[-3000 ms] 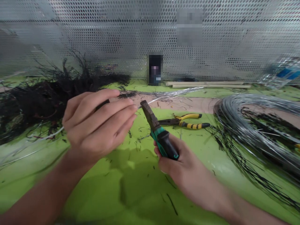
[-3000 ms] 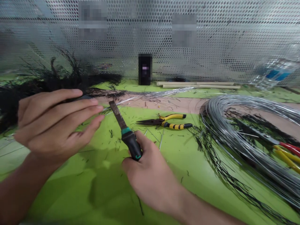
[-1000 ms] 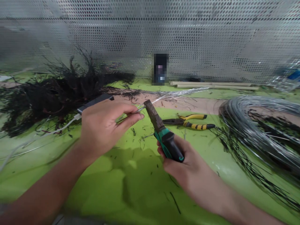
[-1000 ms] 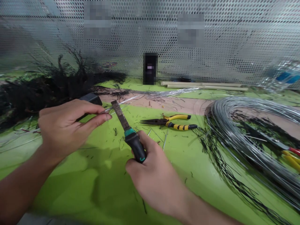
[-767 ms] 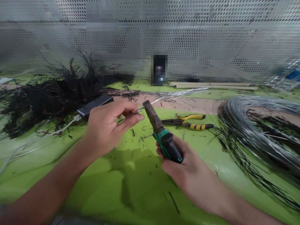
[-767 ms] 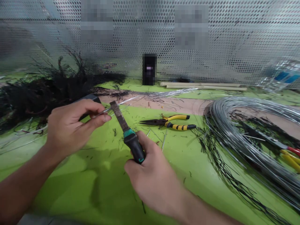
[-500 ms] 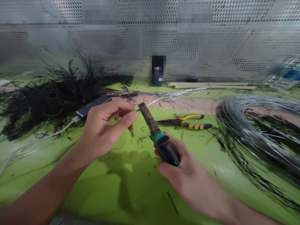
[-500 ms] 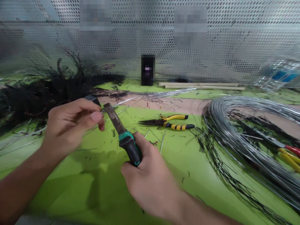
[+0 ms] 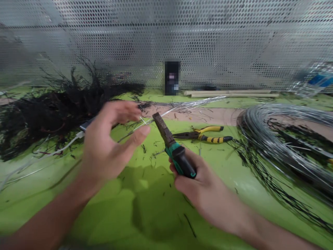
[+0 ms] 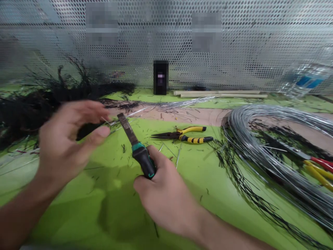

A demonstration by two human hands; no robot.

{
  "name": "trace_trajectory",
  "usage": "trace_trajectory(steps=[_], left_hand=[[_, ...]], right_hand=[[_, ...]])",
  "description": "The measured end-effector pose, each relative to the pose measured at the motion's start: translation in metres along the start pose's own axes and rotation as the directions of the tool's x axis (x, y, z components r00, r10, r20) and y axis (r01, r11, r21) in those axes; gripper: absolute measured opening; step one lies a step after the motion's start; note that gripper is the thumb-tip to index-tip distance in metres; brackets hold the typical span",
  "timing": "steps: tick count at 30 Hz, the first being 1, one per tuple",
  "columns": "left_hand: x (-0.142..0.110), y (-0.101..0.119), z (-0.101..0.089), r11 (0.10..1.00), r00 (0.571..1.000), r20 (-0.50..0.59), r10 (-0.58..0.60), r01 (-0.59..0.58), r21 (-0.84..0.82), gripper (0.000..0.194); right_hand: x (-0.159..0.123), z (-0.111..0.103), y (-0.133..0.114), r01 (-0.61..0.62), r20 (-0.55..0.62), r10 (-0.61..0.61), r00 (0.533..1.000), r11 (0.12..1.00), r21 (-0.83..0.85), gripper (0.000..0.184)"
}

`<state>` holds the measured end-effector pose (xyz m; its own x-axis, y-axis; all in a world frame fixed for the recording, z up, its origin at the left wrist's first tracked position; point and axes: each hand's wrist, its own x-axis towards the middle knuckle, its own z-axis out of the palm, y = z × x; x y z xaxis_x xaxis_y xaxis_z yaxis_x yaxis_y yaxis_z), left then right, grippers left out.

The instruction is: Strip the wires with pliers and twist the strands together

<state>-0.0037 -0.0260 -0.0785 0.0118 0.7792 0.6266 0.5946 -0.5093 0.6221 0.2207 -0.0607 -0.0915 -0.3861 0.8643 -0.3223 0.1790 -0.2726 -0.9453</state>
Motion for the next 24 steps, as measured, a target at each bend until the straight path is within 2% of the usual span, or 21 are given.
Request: trace_trajectory(steps=[1,2,3,4,6,9,11,13,19,24], left_hand=[[-0.001,-0.002,-0.001,0.973,0.977,-0.091,0.192,-0.178,0.147,0.052],[-0.002,-0.004,-0.003,0.892,0.919,-0.107,0.381,-0.334,0.303,0.058],[-0.002,-0.005,-0.006,0.794,0.857,-0.066,0.51,-0.44,0.419,0.06],[-0.002,-0.007,-0.009,0.703,0.809,0.0,0.587,-0.51,0.496,0.061],[0.0,-0.011,-0.014,0.571,0.745,0.123,0.656,-0.596,0.565,0.063],[0.001,-0.015,-0.02,0.471,0.666,0.176,0.725,-0.666,0.579,0.07],[0.001,-0.015,-0.021,0.475,0.668,0.166,0.725,-0.66,0.581,0.074],[0.0,-0.014,-0.021,0.518,0.712,0.147,0.687,-0.621,0.588,0.072],[-0.001,0.001,-0.01,0.672,0.867,0.06,0.495,-0.426,0.606,0.016],[-0.006,0.007,0.004,0.787,0.925,0.018,0.38,-0.334,0.519,0.015]], right_hand=[[0.001,0.0,0.0,0.005,-0.006,-0.005,1.0,1.0,0.003,0.019],[0.001,0.0,0.001,0.012,-0.011,-0.012,1.0,1.0,0.004,0.018],[0.002,0.001,0.001,0.018,-0.015,-0.018,1.0,1.0,0.004,0.017],[0.002,0.001,0.001,0.024,-0.014,-0.024,1.0,1.0,0.001,0.017],[0.001,0.001,0.001,0.029,-0.015,-0.029,0.999,1.0,-0.007,0.017],[-0.001,0.0,0.0,0.026,-0.016,-0.027,1.0,1.0,-0.017,0.018],[-0.002,0.0,0.0,0.025,-0.013,-0.026,1.0,0.999,-0.021,0.017],[-0.002,0.0,0.001,0.028,-0.011,-0.028,1.0,0.999,-0.021,0.017],[0.001,0.0,0.0,0.014,-0.01,-0.014,1.0,1.0,-0.013,0.018],[0.001,0.0,0.0,0.016,0.003,-0.016,1.0,1.0,0.02,0.019]])
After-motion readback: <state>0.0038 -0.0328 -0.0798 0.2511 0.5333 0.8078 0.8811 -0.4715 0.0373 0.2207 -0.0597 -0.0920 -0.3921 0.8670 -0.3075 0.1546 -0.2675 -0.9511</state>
